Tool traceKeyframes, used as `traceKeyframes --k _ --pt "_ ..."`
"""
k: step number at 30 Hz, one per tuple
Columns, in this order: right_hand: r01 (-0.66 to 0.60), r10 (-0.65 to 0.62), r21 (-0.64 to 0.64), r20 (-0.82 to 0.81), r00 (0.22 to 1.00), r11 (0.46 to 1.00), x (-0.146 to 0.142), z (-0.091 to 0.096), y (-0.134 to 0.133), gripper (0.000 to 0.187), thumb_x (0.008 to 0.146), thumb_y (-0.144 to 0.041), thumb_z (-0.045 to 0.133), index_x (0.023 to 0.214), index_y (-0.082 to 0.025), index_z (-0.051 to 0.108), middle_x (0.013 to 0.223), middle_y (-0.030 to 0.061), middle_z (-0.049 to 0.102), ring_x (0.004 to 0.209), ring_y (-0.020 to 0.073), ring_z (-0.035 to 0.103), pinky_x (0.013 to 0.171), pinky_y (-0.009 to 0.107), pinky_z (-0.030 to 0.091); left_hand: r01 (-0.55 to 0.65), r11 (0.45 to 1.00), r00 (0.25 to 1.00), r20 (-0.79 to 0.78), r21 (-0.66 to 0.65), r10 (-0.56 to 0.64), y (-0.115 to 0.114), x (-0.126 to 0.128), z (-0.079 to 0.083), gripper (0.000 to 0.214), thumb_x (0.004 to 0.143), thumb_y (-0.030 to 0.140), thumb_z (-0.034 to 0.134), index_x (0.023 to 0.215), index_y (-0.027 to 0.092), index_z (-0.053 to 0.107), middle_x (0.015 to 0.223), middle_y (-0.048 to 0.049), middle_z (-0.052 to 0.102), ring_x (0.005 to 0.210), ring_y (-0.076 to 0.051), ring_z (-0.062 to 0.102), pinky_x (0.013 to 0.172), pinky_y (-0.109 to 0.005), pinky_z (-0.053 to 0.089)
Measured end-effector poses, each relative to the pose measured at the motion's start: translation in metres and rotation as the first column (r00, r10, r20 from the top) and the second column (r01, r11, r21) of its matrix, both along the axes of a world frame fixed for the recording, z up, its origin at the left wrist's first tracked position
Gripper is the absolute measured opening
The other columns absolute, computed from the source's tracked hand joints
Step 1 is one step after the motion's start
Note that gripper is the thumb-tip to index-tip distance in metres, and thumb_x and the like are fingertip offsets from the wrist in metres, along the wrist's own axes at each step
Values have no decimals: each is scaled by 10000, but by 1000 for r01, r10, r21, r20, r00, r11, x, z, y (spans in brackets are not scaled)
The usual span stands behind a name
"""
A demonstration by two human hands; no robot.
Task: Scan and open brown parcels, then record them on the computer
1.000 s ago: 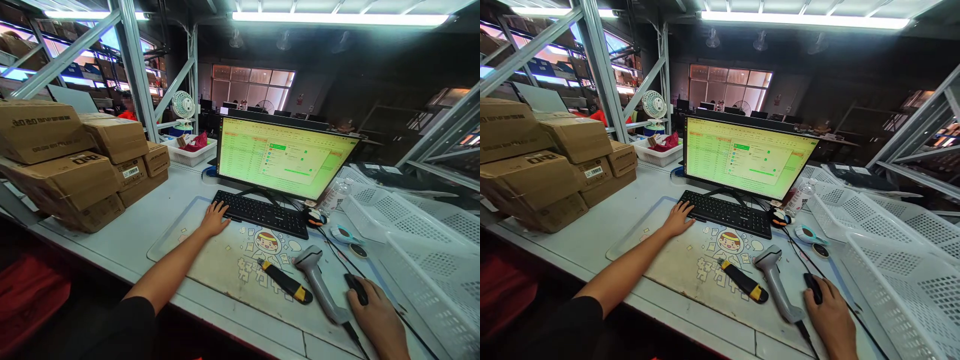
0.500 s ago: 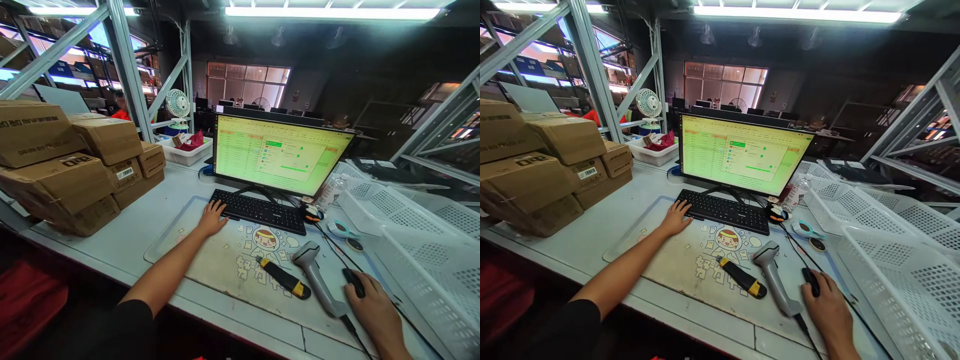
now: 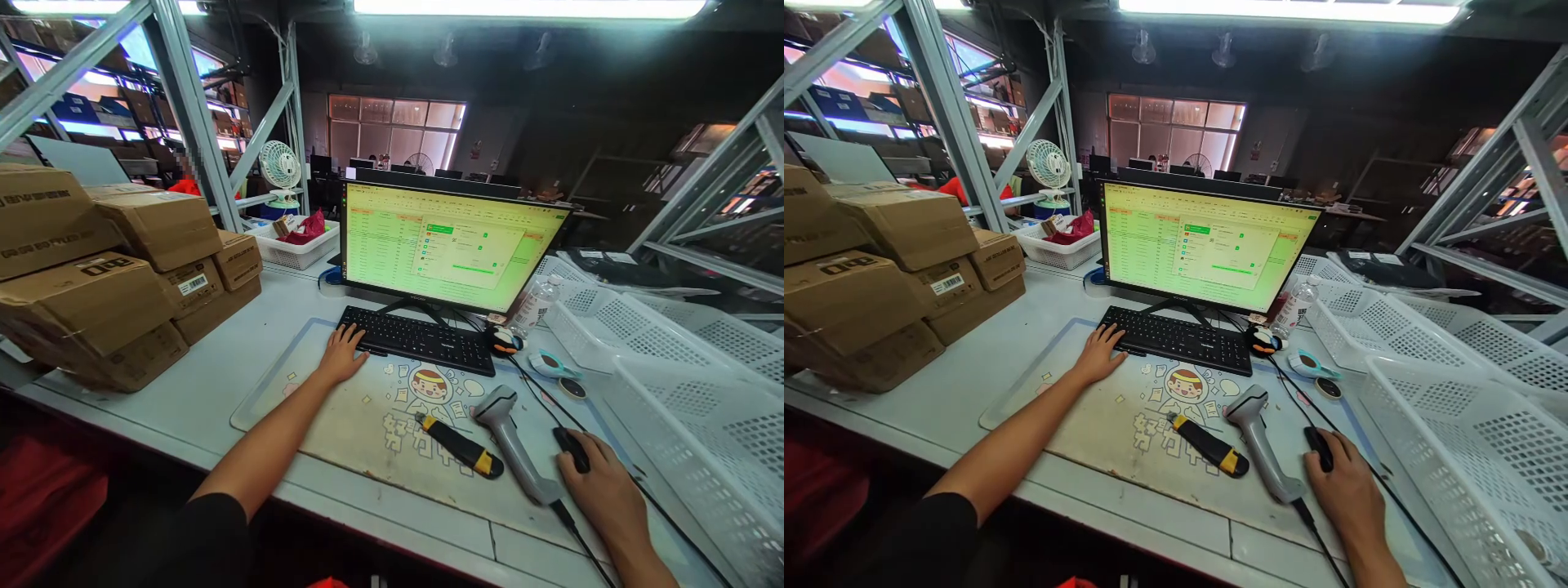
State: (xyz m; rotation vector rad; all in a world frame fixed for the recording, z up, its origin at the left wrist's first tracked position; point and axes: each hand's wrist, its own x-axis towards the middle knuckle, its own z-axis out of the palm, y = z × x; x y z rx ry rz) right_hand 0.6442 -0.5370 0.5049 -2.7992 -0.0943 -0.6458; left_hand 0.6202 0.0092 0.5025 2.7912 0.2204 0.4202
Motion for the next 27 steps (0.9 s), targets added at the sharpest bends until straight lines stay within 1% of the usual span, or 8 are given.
traceKeyframes --k 4,8,12,15,20,24,27 --pt "-16 16 1 10 1000 1000 0 -1 -1 536 914 -532 433 1250 -232 724 1389 131 694 1173 351 689 903 515 605 3 1000 1000 -9 -7 -3 0 -1 1 656 1020 485 572 1621 230 506 1750 -100 370 1625 -393 281 1329 -576 243" --pt "-8 8 -2 24 1000 1000 0 -1 0 506 905 -509 444 1239 -247 720 1363 112 704 1164 340 685 865 495 605 8 1000 1000 -1 -17 -8 2 0 -1 663 1021 506 560 1628 245 496 1752 -92 369 1625 -393 282 1325 -580 253" --pt "-5 6 -10 37 999 1000 -1 -1 2 485 917 -506 450 1236 -252 713 1345 107 714 1152 336 688 872 493 601 1 1000 1000 14 -7 -1 2 1 -4 656 1017 506 565 1619 253 506 1746 -91 381 1619 -395 295 1326 -585 250" --pt "-14 16 -28 47 999 1000 -2 0 2 488 917 -494 446 1240 -236 705 1341 117 715 1149 337 690 903 503 599 -5 1000 1000 16 -3 5 2 1 -4 656 1019 509 565 1618 249 509 1750 -96 372 1622 -394 289 1331 -581 241" --pt "0 1 -65 10 1000 998 -6 7 7 528 932 -478 412 1286 -204 694 1379 128 695 1193 336 684 979 501 587 -9 1000 1000 -17 -4 9 0 0 0 661 1024 493 555 1627 227 496 1757 -105 354 1627 -401 273 1333 -585 234" --pt "17 -21 -100 -38 999 995 -13 14 16 561 957 -463 381 1347 -179 667 1424 157 667 1210 356 676 987 517 579 -11 1000 1000 -7 -6 11 -1 -3 5 664 1016 484 572 1623 227 496 1755 -105 358 1623 -402 276 1330 -574 247" --pt "32 -40 -110 -63 997 993 -16 15 18 604 957 -478 375 1405 -167 635 1472 184 638 1217 380 672 981 544 572 -55 998 998 15 -17 55 6 -3 13 669 1027 495 563 1635 231 474 1759 -95 350 1615 -394 288 1323 -556 262"
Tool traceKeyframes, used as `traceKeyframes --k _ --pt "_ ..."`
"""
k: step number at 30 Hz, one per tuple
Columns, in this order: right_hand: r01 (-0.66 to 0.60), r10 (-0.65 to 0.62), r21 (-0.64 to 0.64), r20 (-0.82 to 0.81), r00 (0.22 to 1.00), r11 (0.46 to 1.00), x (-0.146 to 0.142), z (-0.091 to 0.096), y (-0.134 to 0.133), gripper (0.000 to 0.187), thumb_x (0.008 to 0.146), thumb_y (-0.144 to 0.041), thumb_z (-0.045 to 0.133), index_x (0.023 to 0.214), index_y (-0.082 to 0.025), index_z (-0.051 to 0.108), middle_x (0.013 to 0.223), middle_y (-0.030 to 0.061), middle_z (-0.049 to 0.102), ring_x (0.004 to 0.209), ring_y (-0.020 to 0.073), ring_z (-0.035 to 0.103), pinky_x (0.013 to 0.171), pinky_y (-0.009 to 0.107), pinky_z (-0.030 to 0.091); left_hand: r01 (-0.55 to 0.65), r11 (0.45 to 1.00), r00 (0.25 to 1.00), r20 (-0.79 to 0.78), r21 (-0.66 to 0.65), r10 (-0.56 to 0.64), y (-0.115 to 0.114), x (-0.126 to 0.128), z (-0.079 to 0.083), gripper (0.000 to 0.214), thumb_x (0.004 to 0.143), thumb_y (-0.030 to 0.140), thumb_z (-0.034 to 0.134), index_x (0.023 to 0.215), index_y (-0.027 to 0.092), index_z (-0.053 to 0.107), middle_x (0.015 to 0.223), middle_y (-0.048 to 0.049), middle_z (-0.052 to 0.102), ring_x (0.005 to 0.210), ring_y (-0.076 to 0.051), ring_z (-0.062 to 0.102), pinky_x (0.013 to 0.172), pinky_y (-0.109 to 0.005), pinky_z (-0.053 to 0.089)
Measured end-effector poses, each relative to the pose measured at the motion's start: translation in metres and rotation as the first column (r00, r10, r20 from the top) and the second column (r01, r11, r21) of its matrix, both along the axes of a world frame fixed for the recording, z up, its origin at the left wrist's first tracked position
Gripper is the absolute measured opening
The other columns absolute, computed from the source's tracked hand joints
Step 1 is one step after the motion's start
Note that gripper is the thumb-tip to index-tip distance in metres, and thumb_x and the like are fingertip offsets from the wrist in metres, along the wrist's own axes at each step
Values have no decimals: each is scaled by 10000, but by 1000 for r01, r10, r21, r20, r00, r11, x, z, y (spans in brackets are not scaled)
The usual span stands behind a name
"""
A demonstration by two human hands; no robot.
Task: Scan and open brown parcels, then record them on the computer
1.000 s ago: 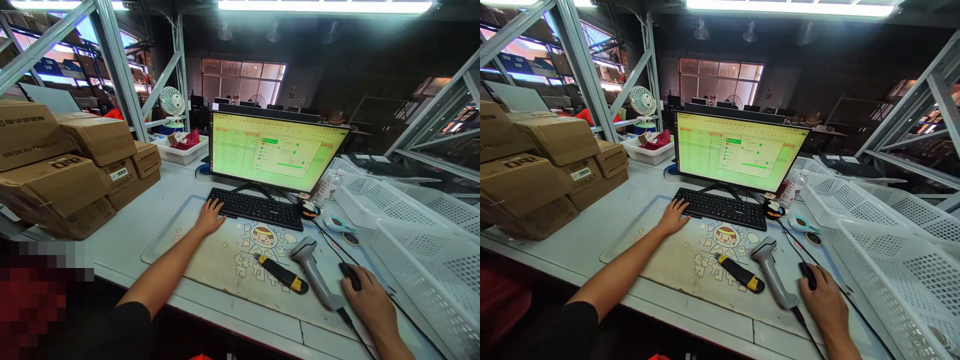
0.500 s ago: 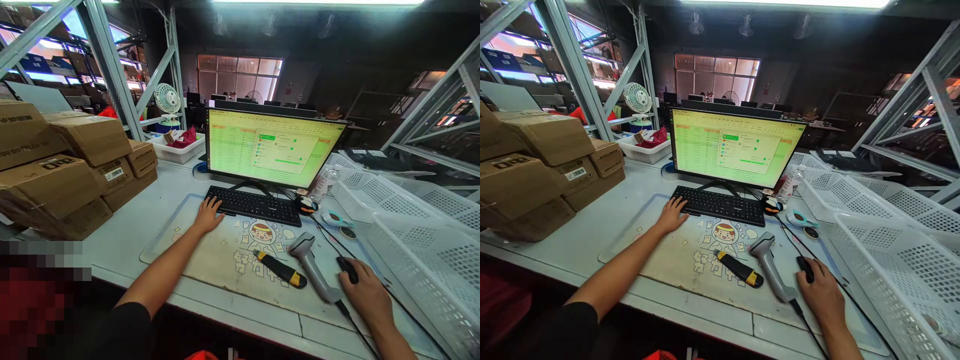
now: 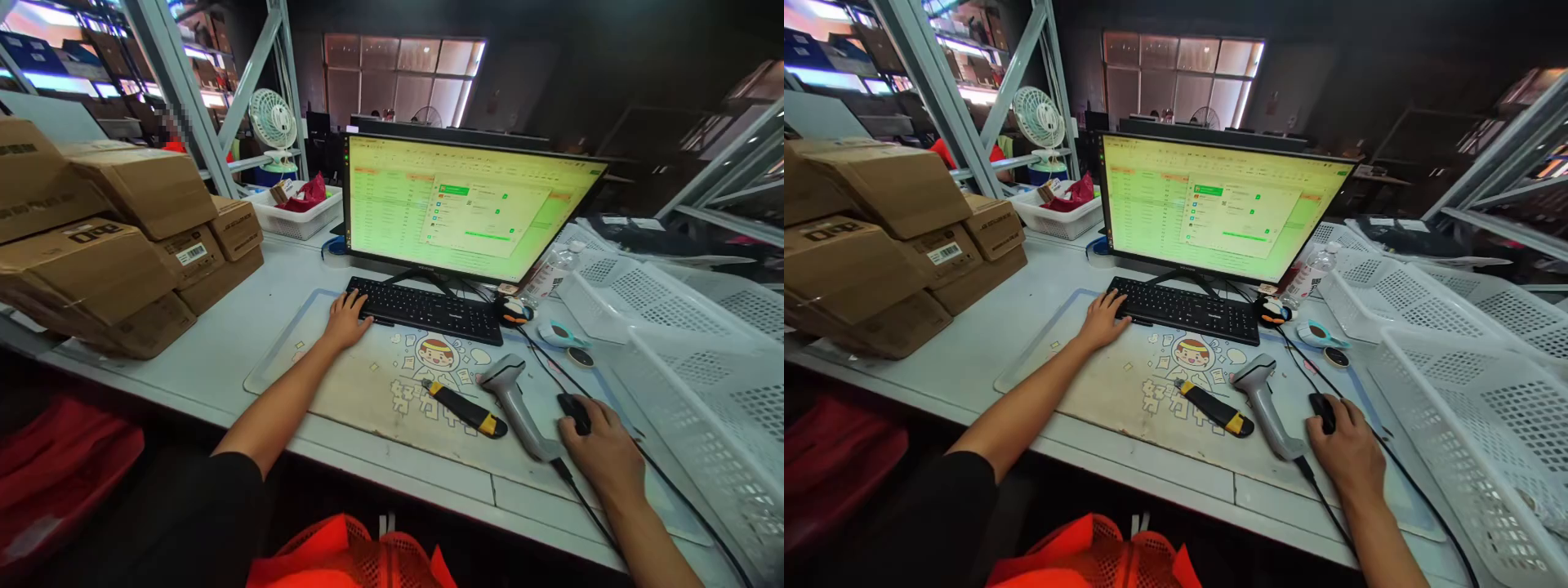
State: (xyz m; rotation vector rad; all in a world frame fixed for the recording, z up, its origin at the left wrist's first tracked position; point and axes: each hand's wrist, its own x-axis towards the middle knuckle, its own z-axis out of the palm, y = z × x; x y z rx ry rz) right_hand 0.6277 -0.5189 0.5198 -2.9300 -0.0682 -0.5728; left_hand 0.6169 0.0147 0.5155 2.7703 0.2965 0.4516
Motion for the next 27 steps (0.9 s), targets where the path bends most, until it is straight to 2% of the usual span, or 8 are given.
traceKeyframes --k 4,7,9,13,15,19,22,27 --pt "-71 70 9 66 995 997 9 10 -9 706 934 -581 385 1353 -86 663 1434 269 644 1299 441 627 1090 597 514 -41 999 999 -34 -5 40 16 7 14 678 1031 522 554 1629 211 477 1742 -103 380 1600 -406 307 1309 -562 283" --pt "-212 200 35 210 957 977 27 37 2 609 945 -587 444 1313 -170 692 1341 239 710 1309 410 637 1132 579 495 -26 1000 997 -72 2 26 22 16 19 701 1019 573 556 1627 233 482 1750 -93 371 1597 -411 312 1305 -566 288" --pt "-324 292 62 298 909 944 39 58 32 476 946 -530 516 1283 -253 707 1299 188 745 1277 371 669 1108 555 518 -12 1000 996 -86 -2 12 20 22 18 707 1020 612 538 1630 259 478 1759 -81 356 1604 -397 306 1308 -552 287" --pt "-543 492 161 272 827 824 58 80 135 445 925 -484 557 1231 -206 720 1270 171 761 1199 326 707 1080 524 541 -10 1000 996 -93 -4 9 10 30 9 718 1022 654 516 1628 270 486 1775 -73 321 1623 -384 275 1320 -535 267" --pt "-573 552 252 154 819 780 67 73 190 444 911 -454 551 1216 -180 721 1238 167 769 1141 309 717 1044 516 560 -24 1000 997 -76 -1 24 6 31 5 725 1021 662 514 1627 266 489 1778 -74 313 1628 -386 262 1322 -536 264" --pt "-585 591 271 71 804 764 87 43 269 406 894 -385 564 1211 -193 728 1231 135 770 1104 276 711 1011 467 575 -34 999 998 -61 -5 33 4 30 3 751 1015 677 513 1633 253 484 1782 -76 303 1634 -391 247 1327 -534 258" --pt "-576 590 268 34 807 772 98 26 302 419 894 -347 565 1244 -176 719 1295 149 742 1184 289 673 1058 466 545 -36 999 997 -69 -11 35 5 29 4 764 1015 683 508 1642 248 472 1783 -82 299 1636 -389 245 1327 -533 255" --pt "-535 555 251 -9 832 807 106 12 329 480 907 -342 551 1314 -129 691 1417 198 662 1304 339 592 1120 500 486 -36 999 996 -80 -18 35 5 30 7 756 1012 668 529 1626 229 495 1783 -91 296 1636 -394 241 1321 -545 262"
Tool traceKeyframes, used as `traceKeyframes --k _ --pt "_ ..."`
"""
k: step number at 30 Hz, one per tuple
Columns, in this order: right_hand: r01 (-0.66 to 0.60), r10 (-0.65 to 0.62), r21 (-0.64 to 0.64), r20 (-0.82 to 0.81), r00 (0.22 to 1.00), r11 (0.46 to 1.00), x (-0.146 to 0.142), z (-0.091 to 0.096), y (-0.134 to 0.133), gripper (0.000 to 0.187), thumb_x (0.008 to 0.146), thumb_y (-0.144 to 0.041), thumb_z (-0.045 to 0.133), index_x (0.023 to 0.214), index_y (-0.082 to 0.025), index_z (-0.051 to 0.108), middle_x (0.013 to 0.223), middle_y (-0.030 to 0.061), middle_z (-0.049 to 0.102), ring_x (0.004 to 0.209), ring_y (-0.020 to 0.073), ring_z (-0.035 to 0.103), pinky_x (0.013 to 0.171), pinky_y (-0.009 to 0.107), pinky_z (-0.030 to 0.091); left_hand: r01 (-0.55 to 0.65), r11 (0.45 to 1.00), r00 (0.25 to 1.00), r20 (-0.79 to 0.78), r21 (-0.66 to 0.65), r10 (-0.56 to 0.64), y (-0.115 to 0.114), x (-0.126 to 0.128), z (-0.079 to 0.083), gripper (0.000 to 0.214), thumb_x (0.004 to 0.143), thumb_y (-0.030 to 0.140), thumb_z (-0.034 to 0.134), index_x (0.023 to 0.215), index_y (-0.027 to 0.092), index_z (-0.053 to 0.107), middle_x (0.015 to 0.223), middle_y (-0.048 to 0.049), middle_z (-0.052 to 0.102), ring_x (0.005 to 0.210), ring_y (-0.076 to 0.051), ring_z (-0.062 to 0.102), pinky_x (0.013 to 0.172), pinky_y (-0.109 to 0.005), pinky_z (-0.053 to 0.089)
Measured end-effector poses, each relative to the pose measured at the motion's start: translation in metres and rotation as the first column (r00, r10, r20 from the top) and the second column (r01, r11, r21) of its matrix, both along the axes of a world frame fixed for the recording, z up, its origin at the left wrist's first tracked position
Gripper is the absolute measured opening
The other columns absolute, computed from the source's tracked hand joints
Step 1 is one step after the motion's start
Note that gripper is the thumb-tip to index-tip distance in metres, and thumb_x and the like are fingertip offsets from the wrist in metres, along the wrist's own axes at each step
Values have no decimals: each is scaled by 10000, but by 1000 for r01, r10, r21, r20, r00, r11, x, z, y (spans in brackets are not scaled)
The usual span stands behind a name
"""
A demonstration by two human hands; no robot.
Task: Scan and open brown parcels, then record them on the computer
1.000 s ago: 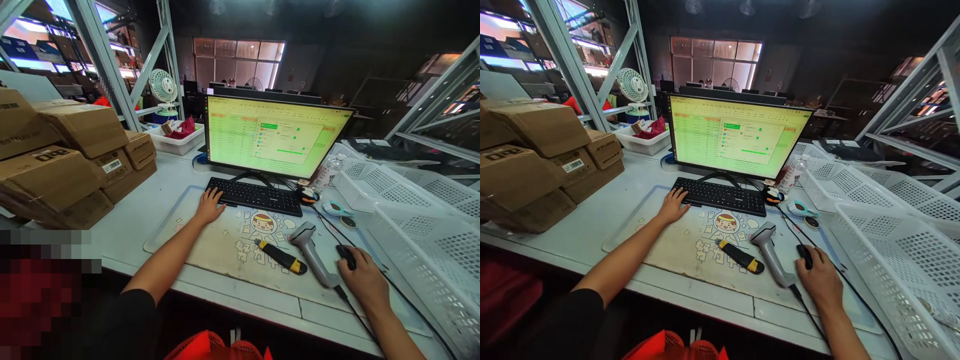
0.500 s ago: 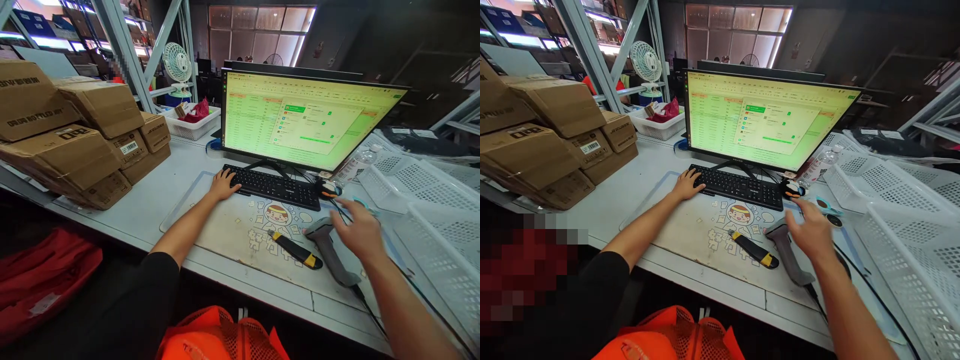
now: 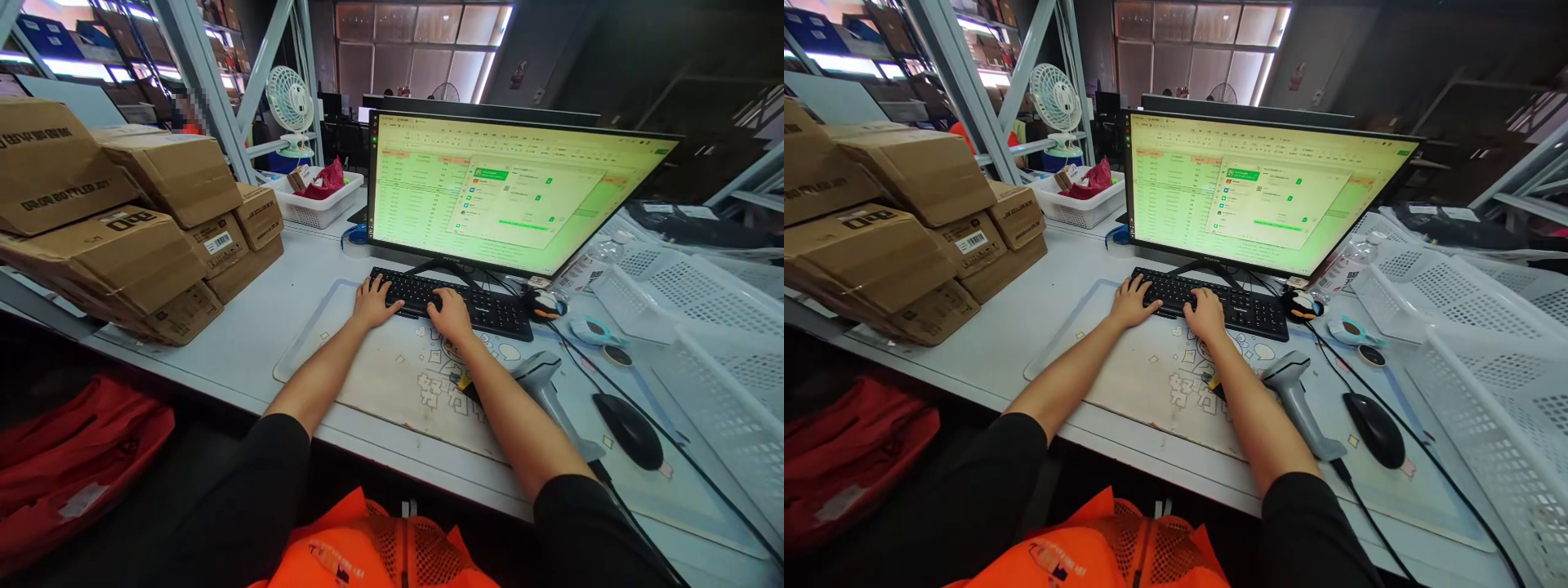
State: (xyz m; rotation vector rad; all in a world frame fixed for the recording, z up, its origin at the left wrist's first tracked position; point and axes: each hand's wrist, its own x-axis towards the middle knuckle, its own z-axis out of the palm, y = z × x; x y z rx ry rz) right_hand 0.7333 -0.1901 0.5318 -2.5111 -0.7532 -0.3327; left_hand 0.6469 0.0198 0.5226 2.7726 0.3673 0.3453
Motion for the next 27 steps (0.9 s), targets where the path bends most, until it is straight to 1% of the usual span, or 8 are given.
traceKeyframes --k 2,4,7,9,12,16,21,27 --pt "14 -14 -9 -5 1000 1000 1 -5 6 499 910 -344 550 1337 -122 679 1455 208 634 1345 350 559 1137 510 466 6 1000 1000 15 9 -7 -1 -2 1 765 1012 646 546 1638 212 480 1784 -101 292 1635 -393 242 1322 -545 259" --pt "26 -26 -14 -7 1000 1000 2 -9 9 509 914 -345 545 1355 -122 667 1483 211 613 1374 352 533 1153 517 448 50 998 997 53 42 -52 -4 -5 3 754 1008 625 569 1646 233 473 1784 -87 294 1638 -382 237 1327 -545 247" --pt "40 -40 -18 -3 999 999 4 -13 11 507 927 -344 527 1367 -128 657 1503 209 598 1396 349 515 1172 525 429 145 985 985 81 91 -153 -8 -12 3 676 999 627 593 1585 293 560 1775 -56 321 1639 -377 239 1332 -561 228" --pt "47 -47 -18 2 999 999 6 -14 11 502 935 -341 515 1372 -136 651 1509 205 595 1405 346 508 1179 527 422 164 982 983 67 93 -171 -10 -16 3 661 996 643 592 1547 277 607 1765 -69 343 1631 -387 258 1332 -568 228" --pt "56 -56 -21 8 998 998 8 -14 11 497 943 -334 505 1383 -149 642 1502 202 601 1401 342 513 1177 528 422 147 986 987 58 85 -152 -11 -18 3 672 999 642 589 1544 249 612 1751 -89 369 1621 -392 280 1326 -566 248" --pt "74 -74 -40 4 997 996 9 -13 13 503 951 -331 493 1401 -154 633 1483 205 616 1391 349 522 1177 549 416 101 990 992 62 97 -107 -12 -19 4 605 1001 616 602 1502 282 657 1739 -93 389 1618 -396 284 1310 -567 274" --pt "95 -97 -98 -8 995 991 5 -10 19 545 966 -336 485 1458 -131 600 1569 214 557 1473 348 463 1231 544 360 70 989 995 67 133 -79 -15 -19 3 604 987 613 625 1500 297 667 1666 -132 481 1596 -411 314 1304 -570 277" --pt "100 -107 -183 -29 994 978 -1 -7 24 538 1010 -377 464 1481 -157 605 1644 191 501 1544 330 405 1279 523 294 62 984 995 63 166 -73 -16 -17 2 641 990 626 604 1526 276 642 1589 -148 561 1568 -415 355 1296 -569 293"
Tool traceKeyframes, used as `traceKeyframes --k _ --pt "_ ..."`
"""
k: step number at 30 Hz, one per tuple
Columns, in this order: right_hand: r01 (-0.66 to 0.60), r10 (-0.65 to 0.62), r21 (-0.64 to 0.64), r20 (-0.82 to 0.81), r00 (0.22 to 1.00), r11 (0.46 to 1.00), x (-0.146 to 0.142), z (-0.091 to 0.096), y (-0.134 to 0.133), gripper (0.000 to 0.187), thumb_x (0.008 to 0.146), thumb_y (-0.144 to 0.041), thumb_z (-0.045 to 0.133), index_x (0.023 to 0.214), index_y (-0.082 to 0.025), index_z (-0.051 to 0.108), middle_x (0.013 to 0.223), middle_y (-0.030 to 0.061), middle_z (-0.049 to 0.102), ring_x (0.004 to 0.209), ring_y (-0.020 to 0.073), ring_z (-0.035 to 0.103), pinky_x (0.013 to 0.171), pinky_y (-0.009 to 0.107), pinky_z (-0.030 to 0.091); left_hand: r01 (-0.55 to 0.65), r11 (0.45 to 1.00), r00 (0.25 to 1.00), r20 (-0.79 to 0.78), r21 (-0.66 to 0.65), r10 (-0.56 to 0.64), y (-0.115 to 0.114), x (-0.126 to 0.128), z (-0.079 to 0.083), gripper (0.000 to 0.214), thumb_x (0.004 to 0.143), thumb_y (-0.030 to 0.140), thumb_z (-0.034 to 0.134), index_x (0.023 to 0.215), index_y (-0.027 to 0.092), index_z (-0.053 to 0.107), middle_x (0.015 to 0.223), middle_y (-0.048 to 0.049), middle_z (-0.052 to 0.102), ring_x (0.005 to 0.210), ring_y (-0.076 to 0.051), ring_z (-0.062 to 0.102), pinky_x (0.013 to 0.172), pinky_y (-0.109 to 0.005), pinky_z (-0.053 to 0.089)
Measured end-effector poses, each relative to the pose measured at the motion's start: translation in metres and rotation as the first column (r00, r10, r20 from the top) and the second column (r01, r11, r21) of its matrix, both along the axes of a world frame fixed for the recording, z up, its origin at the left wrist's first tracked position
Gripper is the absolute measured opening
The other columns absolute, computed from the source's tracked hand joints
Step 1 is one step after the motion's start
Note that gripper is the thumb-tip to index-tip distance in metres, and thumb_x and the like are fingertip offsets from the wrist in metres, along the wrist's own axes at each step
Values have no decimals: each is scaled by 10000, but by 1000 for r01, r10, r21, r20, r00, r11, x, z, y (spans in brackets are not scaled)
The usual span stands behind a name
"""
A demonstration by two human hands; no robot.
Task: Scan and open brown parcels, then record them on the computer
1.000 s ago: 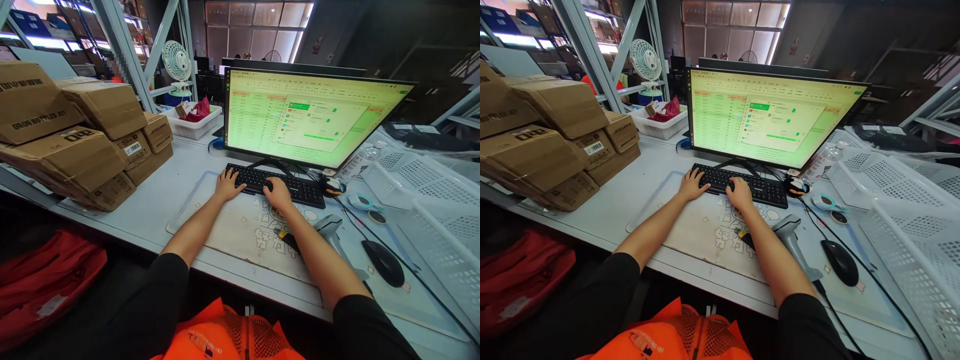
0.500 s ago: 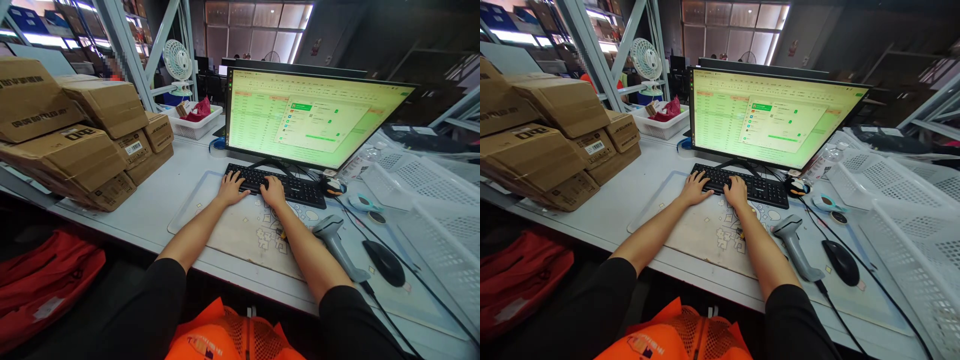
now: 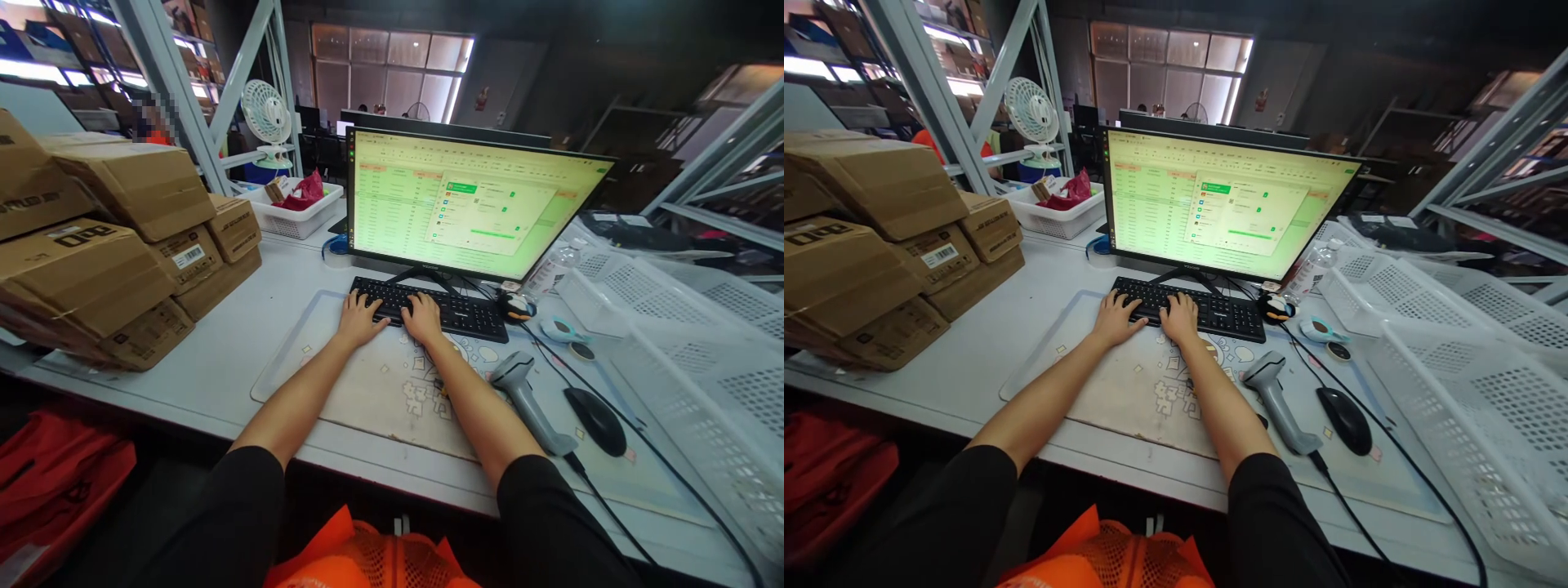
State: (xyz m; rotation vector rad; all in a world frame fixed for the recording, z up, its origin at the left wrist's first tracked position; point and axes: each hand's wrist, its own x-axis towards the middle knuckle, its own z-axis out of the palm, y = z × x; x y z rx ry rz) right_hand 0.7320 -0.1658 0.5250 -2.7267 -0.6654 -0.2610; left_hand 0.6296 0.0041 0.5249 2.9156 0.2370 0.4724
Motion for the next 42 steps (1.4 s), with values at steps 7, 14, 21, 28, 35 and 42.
traceKeyframes --k 7,14,21,28,35,42 --pt "-4 4 -28 -17 1000 1000 1 2 0 531 1031 -423 433 1460 -175 625 1658 183 493 1563 345 381 1279 571 281 -1 1000 1000 -14 -22 1 1 -1 1 638 999 620 581 1533 272 626 1637 -129 516 1579 -397 340 1305 -540 285" --pt "-15 15 -16 1 1000 1000 -1 -1 -5 530 1032 -417 442 1473 -174 611 1642 180 510 1538 327 413 1276 536 290 1 999 1000 -20 -46 -2 3 2 1 674 1009 608 562 1579 248 565 1682 -128 471 1589 -382 332 1305 -531 286" --pt "-19 19 -3 13 1000 1000 -3 -4 -6 536 1030 -411 448 1479 -162 603 1643 186 505 1543 327 410 1281 533 283 -8 997 999 -48 -77 4 11 10 -1 740 1007 652 539 1628 251 504 1740 -110 389 1616 -395 293 1318 -547 249" --pt "-27 27 8 28 999 1000 0 -8 -7 534 1026 -426 458 1470 -173 613 1633 182 519 1533 332 422 1270 541 299 -43 994 997 -67 -97 36 12 18 -1 774 1005 696 504 1647 264 476 1762 -95 348 1628 -396 268 1322 -545 237" --pt "-33 32 24 39 999 999 2 -9 -8 528 1015 -434 467 1451 -185 632 1616 177 539 1516 336 439 1260 552 315 -63 989 996 -67 -130 55 14 21 -3 788 998 713 501 1654 279 457 1772 -85 327 1631 -394 261 1320 -560 238" --pt "-38 37 37 32 999 999 3 -10 -9 558 1009 -424 463 1460 -131 614 1623 209 520 1517 357 432 1265 554 303 -94 980 995 -44 -174 88 17 20 -2 843 998 707 496 1684 229 395 1768 -70 339 1634 -389 246 1327 -542 231"
